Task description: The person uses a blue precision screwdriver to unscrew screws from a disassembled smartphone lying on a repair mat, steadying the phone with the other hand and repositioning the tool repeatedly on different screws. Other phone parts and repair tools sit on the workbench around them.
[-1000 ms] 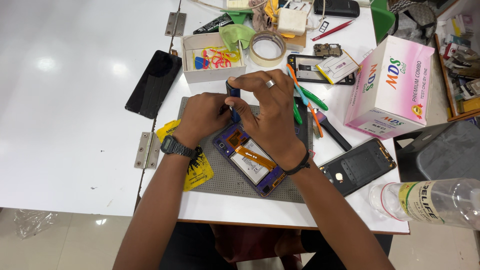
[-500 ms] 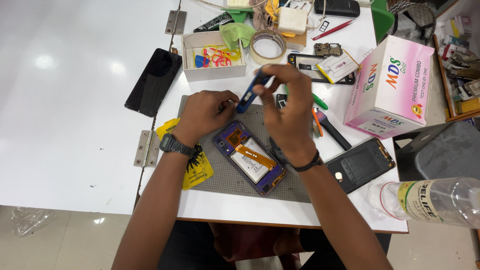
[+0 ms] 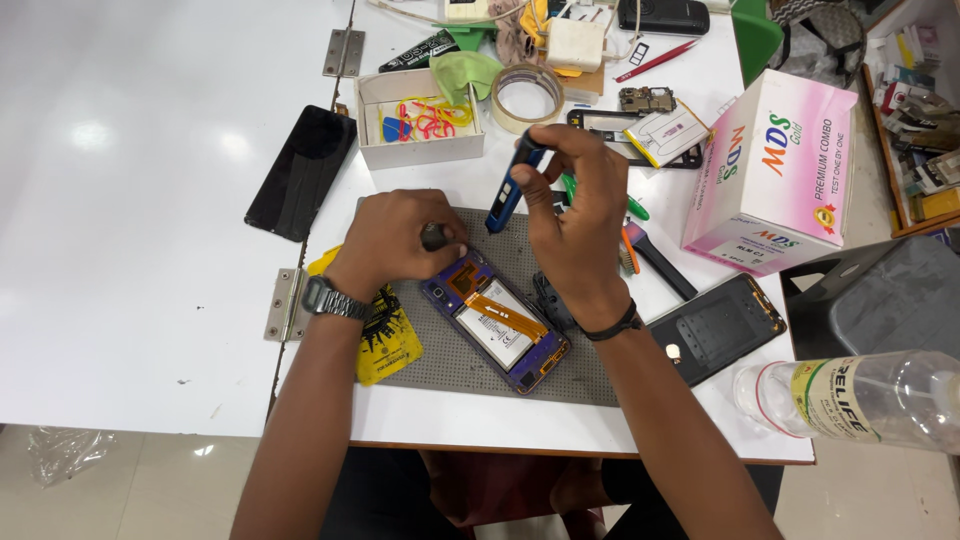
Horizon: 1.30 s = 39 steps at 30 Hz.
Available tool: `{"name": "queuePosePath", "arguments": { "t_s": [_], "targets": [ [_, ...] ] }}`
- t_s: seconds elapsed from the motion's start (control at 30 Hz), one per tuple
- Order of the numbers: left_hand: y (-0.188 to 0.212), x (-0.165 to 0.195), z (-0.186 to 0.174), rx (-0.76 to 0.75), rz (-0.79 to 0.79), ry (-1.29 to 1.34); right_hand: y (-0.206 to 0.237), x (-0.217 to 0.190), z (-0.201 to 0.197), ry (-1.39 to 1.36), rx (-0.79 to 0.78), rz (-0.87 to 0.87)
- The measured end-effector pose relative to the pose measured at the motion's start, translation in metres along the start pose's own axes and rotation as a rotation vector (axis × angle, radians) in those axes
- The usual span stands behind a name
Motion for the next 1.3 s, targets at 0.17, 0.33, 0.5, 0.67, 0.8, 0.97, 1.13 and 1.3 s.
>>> {"name": "queuePosePath", "arguments": {
  "t_s": [0.17, 0.33, 0.5, 0.67, 0.8, 0.97, 1.13, 1.3],
  "targets": [
    [-0.001, -0.002, 0.002, -0.004, -0.024, -0.015, -0.004, -0.001, 0.006, 0.040, -0.128, 0.020],
    [-0.003, 0.001, 0.006, -0.008, -0.050, -0.020, -0.003, -0.002, 0.005, 0.070, -0.185, 0.036],
    [-0.008, 0.006, 0.012, -0.002, -0.037, -0.045, -0.004, -0.003, 0.004, 0.056, -0.185, 0.037],
    [-0.010, 0.001, 0.016, 0.038, -0.062, 0.013, -0.006, -0.008, 0.008, 0.017, -0.210, 0.006],
    [-0.010, -0.001, 0.013, 0.115, -0.031, -0.039, -0.006, -0.013, 0.009, 0.015, -0.225, -0.013],
    [-0.011, -0.001, 0.012, 0.085, -0.084, -0.112, -0.006, -0.016, 0.009, 0.056, -0.259, -0.034],
    [-0.010, 0.010, 0.004, 0.124, -0.048, -0.033, -0.006, -0.018, 0.009, 0.094, -0.287, -0.035],
    [-0.010, 0.013, 0.002, 0.114, -0.061, -0.036, -0.007, -0.026, 0.006, 0.060, -0.273, -0.097]
  ]
}}
Point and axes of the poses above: each hand's wrist, its own y-axis away from the middle knuckle, its own z-axis out of the palm, x = y × z, the point moved 6 cm from there along -y, towards the middle knuckle, and after that the axes turned 14 degrees about -z, right-handed, at the moved point
